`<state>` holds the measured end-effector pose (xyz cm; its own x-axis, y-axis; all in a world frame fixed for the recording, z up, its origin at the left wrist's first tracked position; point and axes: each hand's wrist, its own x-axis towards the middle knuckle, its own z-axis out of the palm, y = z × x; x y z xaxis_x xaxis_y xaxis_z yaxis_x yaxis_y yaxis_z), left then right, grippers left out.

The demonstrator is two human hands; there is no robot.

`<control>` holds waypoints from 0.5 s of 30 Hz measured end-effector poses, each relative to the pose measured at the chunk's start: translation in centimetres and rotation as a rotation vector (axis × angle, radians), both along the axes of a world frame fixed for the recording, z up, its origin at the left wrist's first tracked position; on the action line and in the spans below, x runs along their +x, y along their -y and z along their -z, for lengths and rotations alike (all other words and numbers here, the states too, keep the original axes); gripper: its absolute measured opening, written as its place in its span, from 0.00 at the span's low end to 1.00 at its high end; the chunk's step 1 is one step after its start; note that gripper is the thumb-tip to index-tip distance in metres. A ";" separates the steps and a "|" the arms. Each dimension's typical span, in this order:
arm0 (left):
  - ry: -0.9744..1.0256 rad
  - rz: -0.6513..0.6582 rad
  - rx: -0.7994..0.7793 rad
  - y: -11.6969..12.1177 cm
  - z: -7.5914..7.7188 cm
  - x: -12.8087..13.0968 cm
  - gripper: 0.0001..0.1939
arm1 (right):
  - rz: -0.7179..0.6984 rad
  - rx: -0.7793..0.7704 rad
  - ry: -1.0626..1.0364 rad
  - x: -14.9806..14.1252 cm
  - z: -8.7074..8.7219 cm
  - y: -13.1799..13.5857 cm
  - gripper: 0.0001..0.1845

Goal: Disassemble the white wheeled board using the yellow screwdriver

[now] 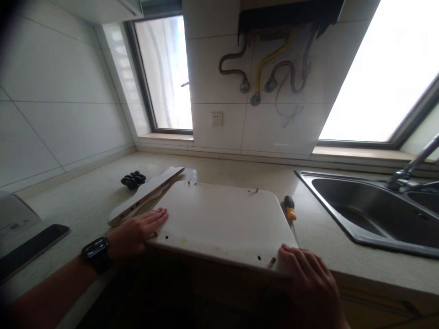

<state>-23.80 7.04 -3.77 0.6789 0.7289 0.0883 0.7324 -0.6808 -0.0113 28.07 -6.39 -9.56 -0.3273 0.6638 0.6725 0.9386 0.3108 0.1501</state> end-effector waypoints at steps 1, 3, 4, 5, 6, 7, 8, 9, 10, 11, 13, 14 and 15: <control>0.005 0.024 0.004 0.1 -0.5 -0.3 0.46 | -0.026 0.022 -0.020 -0.1 -0.4 0.6 0.18; 0.056 0.064 0.008 0.2 -1.9 -0.7 0.40 | -0.068 0.062 -0.075 -0.3 -2.1 1.2 0.22; 0.096 0.073 0.011 0.2 -3.0 -0.9 0.35 | -0.070 0.077 -0.112 -0.4 -3.3 1.2 0.23; 0.141 0.075 0.015 0.0 -4.2 -1.0 0.30 | -0.082 0.094 -0.140 -0.4 -4.9 0.9 0.24; 0.197 0.052 0.035 -0.4 -5.6 -1.0 0.24 | -0.092 0.112 -0.159 -0.5 -6.6 0.3 0.24; 0.251 0.014 0.070 -0.9 -7.0 -0.9 0.20 | -0.074 0.130 -0.181 -0.5 -8.5 -0.7 0.21; 0.332 -0.054 0.149 -1.6 -8.5 -0.6 0.19 | -0.032 0.178 -0.210 -0.4 -10.4 -1.9 0.16; 0.386 -0.112 0.209 -2.5 -10.0 -0.2 0.21 | -0.002 0.227 -0.217 -0.4 -12.3 -3.4 0.12; 0.397 -0.143 0.240 -3.5 -11.3 0.2 0.23 | 0.014 0.232 -0.221 -0.3 -14.0 -5.0 0.11; 0.394 -0.173 0.283 -4.6 -12.6 0.8 0.24 | -0.009 0.242 -0.235 -0.2 -15.5 -6.5 0.14; 0.381 -0.211 0.318 -6.5 -14.5 1.8 0.25 | 0.081 0.162 -0.292 0.0 -17.8 -9.2 0.18; 0.390 -0.233 0.333 -7.3 -15.2 2.2 0.26 | 0.108 0.160 -0.344 0.0 -18.6 -10.2 0.20; 0.391 -0.256 0.347 -7.9 -15.7 2.6 0.27 | 0.123 0.136 -0.387 0.1 -19.1 -10.9 0.21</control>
<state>-21.24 14.91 11.94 0.3534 0.7491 0.5603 0.8679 -0.4861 0.1025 28.13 4.56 9.58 0.0431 0.5790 0.8142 0.9625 0.1943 -0.1891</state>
